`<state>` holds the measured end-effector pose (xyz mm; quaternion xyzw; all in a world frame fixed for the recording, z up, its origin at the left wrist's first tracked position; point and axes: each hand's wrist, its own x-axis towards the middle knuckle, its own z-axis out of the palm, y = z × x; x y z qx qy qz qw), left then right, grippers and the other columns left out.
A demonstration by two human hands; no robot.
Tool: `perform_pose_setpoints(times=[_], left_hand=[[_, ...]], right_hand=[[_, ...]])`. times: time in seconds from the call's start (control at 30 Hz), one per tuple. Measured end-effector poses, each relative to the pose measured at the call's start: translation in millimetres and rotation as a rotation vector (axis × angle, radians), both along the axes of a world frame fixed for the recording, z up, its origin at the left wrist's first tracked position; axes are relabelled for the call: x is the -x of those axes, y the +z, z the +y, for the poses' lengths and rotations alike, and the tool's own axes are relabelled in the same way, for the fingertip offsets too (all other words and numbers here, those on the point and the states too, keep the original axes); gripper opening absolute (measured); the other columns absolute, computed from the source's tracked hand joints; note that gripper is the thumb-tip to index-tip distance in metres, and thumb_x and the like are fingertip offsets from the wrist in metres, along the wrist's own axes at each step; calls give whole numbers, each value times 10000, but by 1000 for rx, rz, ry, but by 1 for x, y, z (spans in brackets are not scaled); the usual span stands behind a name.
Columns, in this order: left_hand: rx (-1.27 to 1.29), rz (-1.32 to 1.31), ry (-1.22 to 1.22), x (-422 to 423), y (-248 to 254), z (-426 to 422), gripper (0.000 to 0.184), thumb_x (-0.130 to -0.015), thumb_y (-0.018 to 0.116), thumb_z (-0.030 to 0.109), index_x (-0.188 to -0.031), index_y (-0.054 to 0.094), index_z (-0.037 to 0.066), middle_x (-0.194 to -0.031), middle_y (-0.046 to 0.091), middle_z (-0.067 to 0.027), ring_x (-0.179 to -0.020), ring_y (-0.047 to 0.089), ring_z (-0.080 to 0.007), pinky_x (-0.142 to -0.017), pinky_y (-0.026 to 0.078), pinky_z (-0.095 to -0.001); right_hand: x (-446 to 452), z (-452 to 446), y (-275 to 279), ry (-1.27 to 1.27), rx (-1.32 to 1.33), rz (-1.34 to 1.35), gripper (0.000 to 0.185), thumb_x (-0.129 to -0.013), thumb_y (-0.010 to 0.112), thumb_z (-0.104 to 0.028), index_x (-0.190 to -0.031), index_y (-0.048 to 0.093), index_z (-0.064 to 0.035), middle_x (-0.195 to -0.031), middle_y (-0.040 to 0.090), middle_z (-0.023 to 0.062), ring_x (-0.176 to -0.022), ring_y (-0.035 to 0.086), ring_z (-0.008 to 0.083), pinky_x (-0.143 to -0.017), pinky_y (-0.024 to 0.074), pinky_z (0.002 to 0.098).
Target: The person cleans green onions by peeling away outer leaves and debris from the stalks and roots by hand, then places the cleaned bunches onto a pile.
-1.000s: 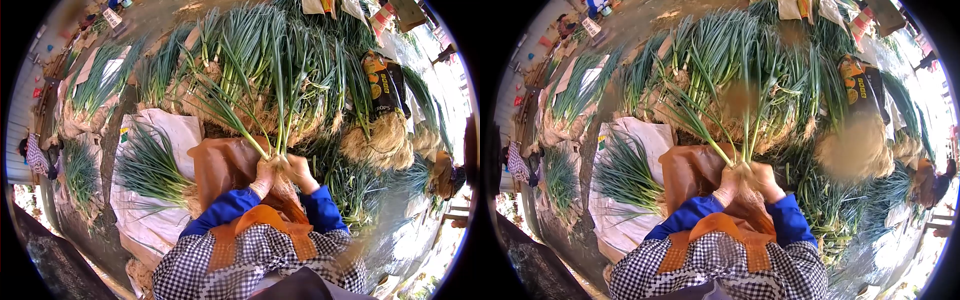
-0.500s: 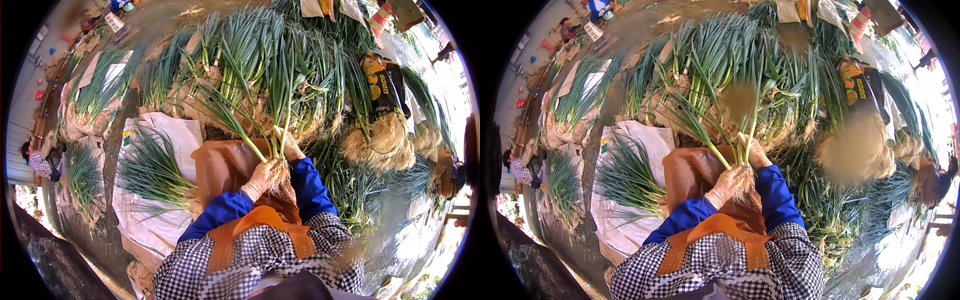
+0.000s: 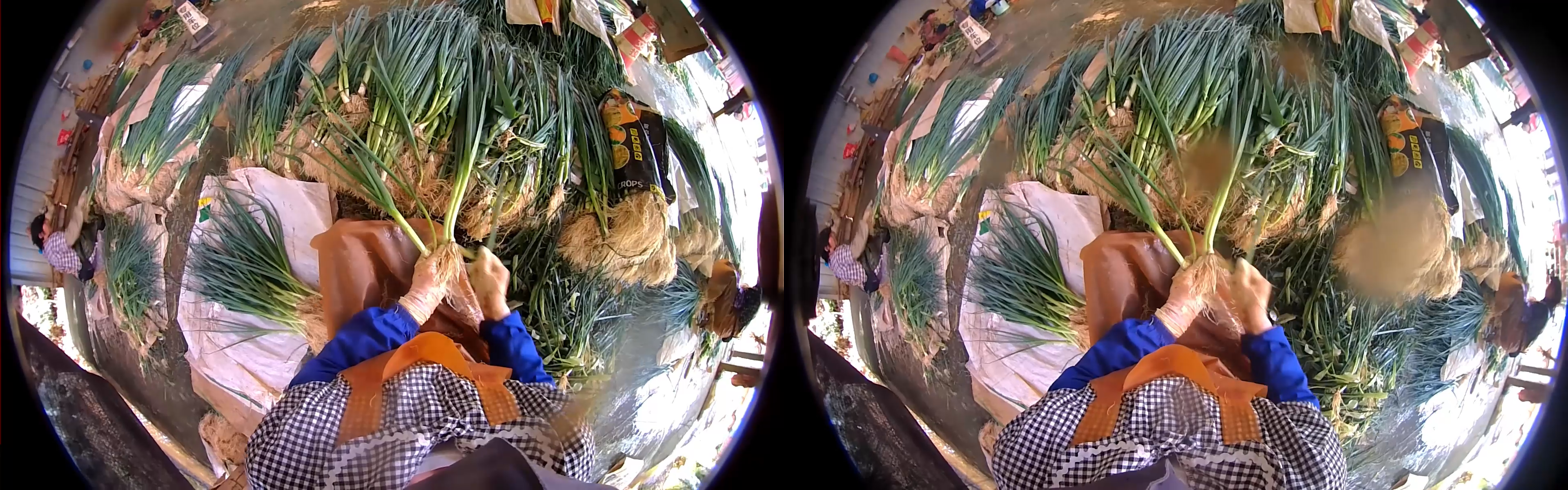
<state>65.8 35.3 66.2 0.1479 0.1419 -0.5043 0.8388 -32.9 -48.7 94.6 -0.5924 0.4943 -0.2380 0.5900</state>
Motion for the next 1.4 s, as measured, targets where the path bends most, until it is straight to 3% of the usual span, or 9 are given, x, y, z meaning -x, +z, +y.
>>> perform_pose_setpoints(times=[0.13,0.2,0.23,0.33,0.53,0.67,0.73,1.2,1.4], left_hand=[[-66,-15,69,-24,1,-1,140,-889,527,37,-1026,542,15,-826,586,-79,-734,600,-173,-667,524,-264],[-8,-14,-21,-20,11,-2,156,-880,535,24,-1035,553,14,-839,596,-83,-749,606,-172,-673,525,-255],[89,17,-36,-15,2,-3,174,-898,494,27,-1064,544,12,-896,591,-103,-809,602,-192,-717,528,-272],[458,195,-208,-14,-33,-1,245,-945,395,91,-1138,516,4,-1014,576,-129,-972,563,-188,-889,474,-294],[246,-51,-251,-23,-11,18,250,-935,451,182,-1132,527,47,-933,578,-70,-812,556,-151,-728,473,-260],[151,-27,-218,-34,-8,12,161,-931,468,193,-1013,557,87,-681,508,11,-567,493,-123,-474,415,-265],[205,-47,-120,-57,-8,16,153,-933,464,192,-976,551,74,-649,480,9,-537,466,-124,-469,416,-266],[-269,-319,-240,-39,1,16,311,-786,656,60,-1077,560,7,-933,597,-27,-870,575,-138,-802,475,-266],[173,79,-488,-45,-12,17,325,-902,523,161,-1182,495,-3,-884,615,-88,-801,602,-215,-657,531,-327]], right_hand=[[112,-65,9,-134,11,1,332,-941,455,-325,-774,584,-69,-555,518,22,-432,460,118,-412,377,231],[156,-101,-37,802,1003,1088,297,-917,491,-314,-826,597,-52,-604,548,79,-501,546,208,-466,459,299],[123,-90,-10,730,574,1207,277,-902,508,-286,-963,594,-30,-725,585,115,-661,606,274,-557,508,357],[31,-47,57,429,-107,14,571,-933,351,-509,-1098,568,-7,-922,640,121,-876,604,200,-769,468,314],[-39,-26,39,658,-472,-252,403,-914,494,-432,-791,562,-54,-572,396,-56,-502,339,58,-466,279,225],[-3,-1,76,1023,-236,-73,403,-934,483,-376,-698,555,-57,-612,483,-16,-565,449,60,-501,372,226],[25,2,84,1392,-130,159,365,-923,502,-340,-1178,581,-90,-905,655,91,-812,618,166,-784,479,272],[-60,-26,8,232,-181,-303,154,-903,522,-184,-866,532,-35,-780,560,63,-724,568,206,-646,481,338],[-59,-56,18,735,536,278,394,-904,466,-423,-1015,583,-64,-912,589,181,-871,580,300,-807,454,400]])
